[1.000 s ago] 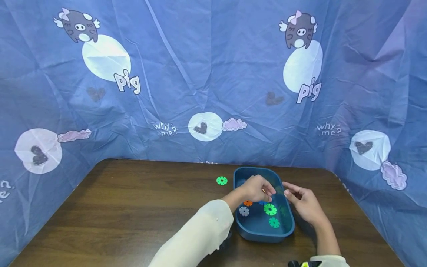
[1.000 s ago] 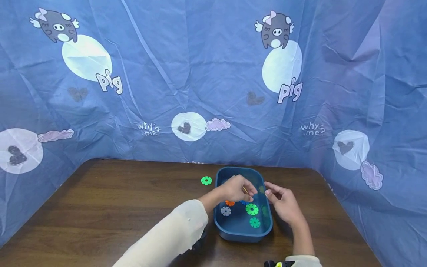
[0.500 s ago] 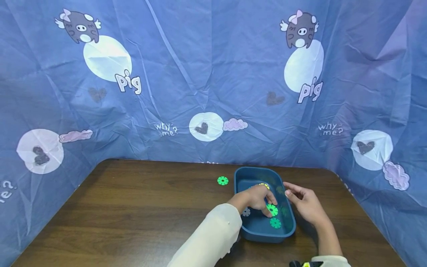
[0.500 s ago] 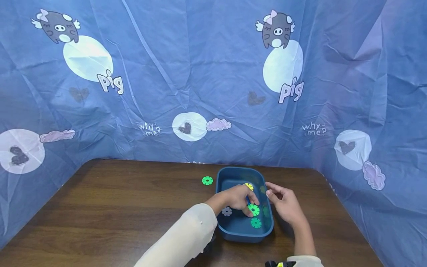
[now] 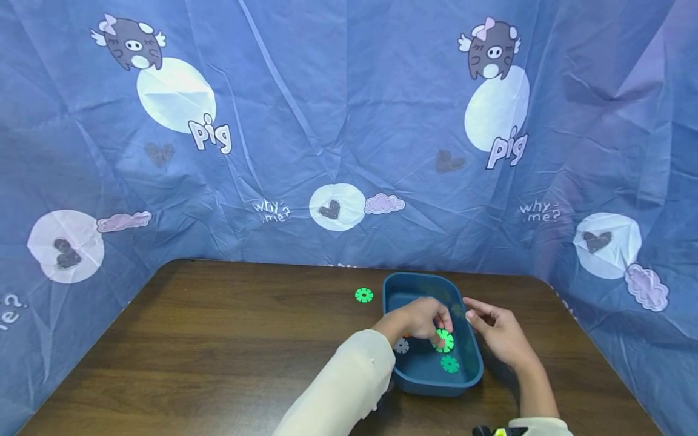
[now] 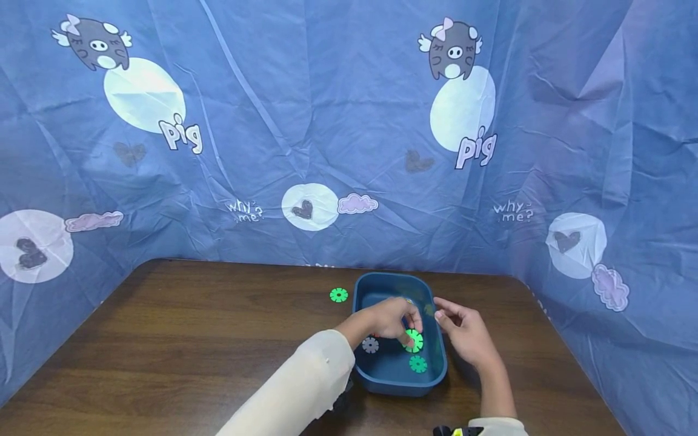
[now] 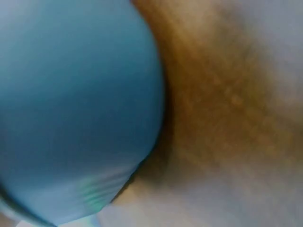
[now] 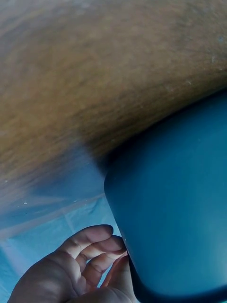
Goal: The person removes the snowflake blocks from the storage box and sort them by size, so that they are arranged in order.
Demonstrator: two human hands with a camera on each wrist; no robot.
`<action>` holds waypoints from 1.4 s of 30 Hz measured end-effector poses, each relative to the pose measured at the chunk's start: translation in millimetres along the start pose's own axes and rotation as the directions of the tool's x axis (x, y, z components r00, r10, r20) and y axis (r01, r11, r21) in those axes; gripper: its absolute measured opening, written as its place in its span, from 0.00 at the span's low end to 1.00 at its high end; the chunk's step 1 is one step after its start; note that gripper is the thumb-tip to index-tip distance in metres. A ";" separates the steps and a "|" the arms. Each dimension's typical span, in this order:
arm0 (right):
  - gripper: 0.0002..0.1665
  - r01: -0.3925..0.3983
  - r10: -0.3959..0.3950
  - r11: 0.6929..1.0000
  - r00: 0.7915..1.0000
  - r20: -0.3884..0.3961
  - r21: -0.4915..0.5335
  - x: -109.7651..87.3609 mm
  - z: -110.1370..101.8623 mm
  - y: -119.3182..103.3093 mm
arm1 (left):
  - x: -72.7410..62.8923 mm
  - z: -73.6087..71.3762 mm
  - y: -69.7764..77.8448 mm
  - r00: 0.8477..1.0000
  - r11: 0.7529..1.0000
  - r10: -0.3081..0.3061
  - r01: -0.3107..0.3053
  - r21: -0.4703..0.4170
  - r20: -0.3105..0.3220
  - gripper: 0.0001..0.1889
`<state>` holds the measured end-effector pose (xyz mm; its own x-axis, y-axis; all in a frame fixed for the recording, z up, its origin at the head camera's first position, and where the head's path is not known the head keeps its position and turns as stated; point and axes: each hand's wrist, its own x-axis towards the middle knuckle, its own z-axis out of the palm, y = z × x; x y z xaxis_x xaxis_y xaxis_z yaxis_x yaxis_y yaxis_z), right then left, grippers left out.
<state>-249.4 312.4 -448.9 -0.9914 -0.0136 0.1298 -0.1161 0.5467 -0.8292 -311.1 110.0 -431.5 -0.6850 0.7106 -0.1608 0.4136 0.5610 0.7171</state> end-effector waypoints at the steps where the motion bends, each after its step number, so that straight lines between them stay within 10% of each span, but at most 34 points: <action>1: 0.25 -0.002 0.002 1.000 1.000 0.002 -0.003 0.1 0.1 0.1 | -0.8 -2.4 0.2 1.000 1.000 0.004 -0.004 -0.014 0.004 0.11; 15: 0.25 -0.024 0.024 1.000 1.000 -0.012 -0.004 0.7 2.4 -1.5 | -18.1 -60.3 0.0 0.997 0.954 0.029 -0.049 -0.295 -0.073 0.06; 30: 0.25 -0.028 0.027 0.999 0.999 -0.025 -0.028 0.6 2.3 -0.3 | -58.9 -120.4 -63.4 0.947 0.915 -0.090 -0.044 -0.402 -0.309 0.09; 42: 0.25 -0.013 0.012 1.000 1.000 -0.025 -0.023 -0.6 2.8 0.0 | -87.4 -108.3 -124.0 0.831 0.849 -0.319 0.038 -0.526 -0.456 0.10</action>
<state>-249.0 310.1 -450.5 -0.9910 0.0137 0.1333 -0.1022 0.5661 -0.8180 -367.5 -67.7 -432.9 -0.9747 0.2172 -0.0532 0.0099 0.2798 0.9600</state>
